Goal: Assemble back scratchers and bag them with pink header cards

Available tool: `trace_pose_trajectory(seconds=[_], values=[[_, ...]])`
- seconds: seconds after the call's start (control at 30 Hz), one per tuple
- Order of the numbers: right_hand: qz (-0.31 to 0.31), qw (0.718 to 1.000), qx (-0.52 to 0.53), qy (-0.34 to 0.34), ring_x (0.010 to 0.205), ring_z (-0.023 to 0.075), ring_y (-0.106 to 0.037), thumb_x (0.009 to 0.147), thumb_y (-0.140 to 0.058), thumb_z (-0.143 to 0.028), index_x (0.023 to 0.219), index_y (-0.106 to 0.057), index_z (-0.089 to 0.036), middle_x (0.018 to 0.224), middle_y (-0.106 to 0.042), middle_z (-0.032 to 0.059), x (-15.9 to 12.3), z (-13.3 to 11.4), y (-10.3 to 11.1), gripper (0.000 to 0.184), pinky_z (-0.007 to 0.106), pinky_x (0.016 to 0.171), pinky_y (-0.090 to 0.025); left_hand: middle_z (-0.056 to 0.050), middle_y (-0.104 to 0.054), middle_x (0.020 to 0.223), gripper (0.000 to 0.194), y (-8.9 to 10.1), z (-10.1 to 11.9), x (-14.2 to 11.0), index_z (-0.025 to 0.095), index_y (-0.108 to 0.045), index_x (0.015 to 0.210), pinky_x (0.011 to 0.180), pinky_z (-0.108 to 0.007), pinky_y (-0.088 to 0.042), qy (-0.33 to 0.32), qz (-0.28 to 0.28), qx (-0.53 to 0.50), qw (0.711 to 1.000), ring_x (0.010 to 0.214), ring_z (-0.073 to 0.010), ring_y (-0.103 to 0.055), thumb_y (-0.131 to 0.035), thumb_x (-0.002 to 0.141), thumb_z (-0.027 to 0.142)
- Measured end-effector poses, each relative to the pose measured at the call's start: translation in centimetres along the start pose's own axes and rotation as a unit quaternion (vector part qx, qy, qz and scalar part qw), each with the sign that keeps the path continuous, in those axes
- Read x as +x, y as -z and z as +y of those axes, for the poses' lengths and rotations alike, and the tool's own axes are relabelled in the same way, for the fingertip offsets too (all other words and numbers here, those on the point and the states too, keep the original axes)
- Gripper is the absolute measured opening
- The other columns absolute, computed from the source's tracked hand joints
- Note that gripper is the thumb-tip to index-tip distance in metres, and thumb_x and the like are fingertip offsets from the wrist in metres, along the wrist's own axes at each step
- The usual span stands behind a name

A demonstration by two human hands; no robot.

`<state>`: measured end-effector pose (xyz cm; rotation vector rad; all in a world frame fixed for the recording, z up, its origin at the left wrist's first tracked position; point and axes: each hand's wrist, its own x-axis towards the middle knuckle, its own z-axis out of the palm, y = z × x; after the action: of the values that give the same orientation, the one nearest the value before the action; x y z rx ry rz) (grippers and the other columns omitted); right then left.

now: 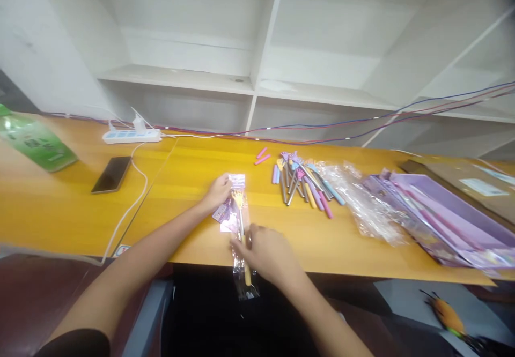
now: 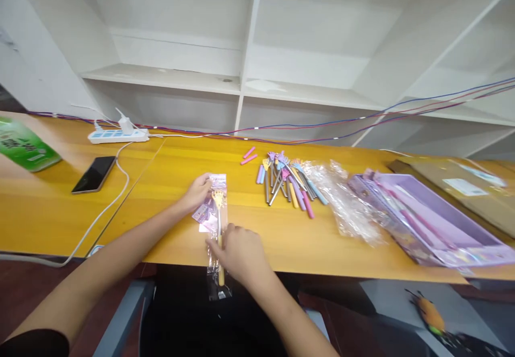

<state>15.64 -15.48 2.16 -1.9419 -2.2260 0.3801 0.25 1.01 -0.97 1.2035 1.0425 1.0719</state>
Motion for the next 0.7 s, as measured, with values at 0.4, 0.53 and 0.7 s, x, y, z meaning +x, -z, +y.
trace_pose_trajectory(seconds=[0.4, 0.53, 0.7], values=[[0.070, 0.995, 0.069, -0.034, 0.069, 0.0341, -0.066, 0.100, -0.044, -0.062, 0.077, -0.047, -0.030, 0.084, -0.068, 0.0079, -3.1, 7.4, 1.7, 0.039, 0.045, 0.060, -0.043, -0.007, -0.076, 0.089, 0.027, -0.2, 1.1, -0.1, 0.015, -0.059, 0.115, 0.068, -0.032, -0.063, 0.055, -0.021, -0.098, 0.993, 0.071, -0.0184, -0.076, -0.054, 0.089, 0.021], [0.184, 0.975, 0.025, -0.123, 0.071, 0.0351, -0.064, 0.097, -0.051, -0.061, 0.076, -0.058, -0.032, 0.088, -0.070, 0.0128, -4.4, 16.6, 7.1, 0.037, 0.050, 0.064, -0.042, -0.011, -0.078, 0.094, 0.025, -0.3, 1.2, -0.3, 0.015, -0.058, 0.115, 0.065, -0.032, -0.063, 0.048, -0.038, -0.077, 0.995, 0.068, -0.0191, -0.077, -0.057, 0.092, 0.026], [0.233, 0.908, -0.091, -0.335, 0.065, 0.0256, -0.057, 0.094, -0.065, -0.053, 0.072, -0.071, -0.027, 0.092, -0.070, 0.0264, -4.2, 31.7, 16.5, 0.034, 0.049, 0.066, -0.034, -0.009, -0.077, 0.092, 0.024, -0.7, 0.6, -0.6, 0.015, -0.059, 0.113, 0.063, -0.031, -0.062, 0.035, -0.072, -0.033, 0.996, 0.065, -0.0174, -0.075, -0.057, 0.095, 0.032]])
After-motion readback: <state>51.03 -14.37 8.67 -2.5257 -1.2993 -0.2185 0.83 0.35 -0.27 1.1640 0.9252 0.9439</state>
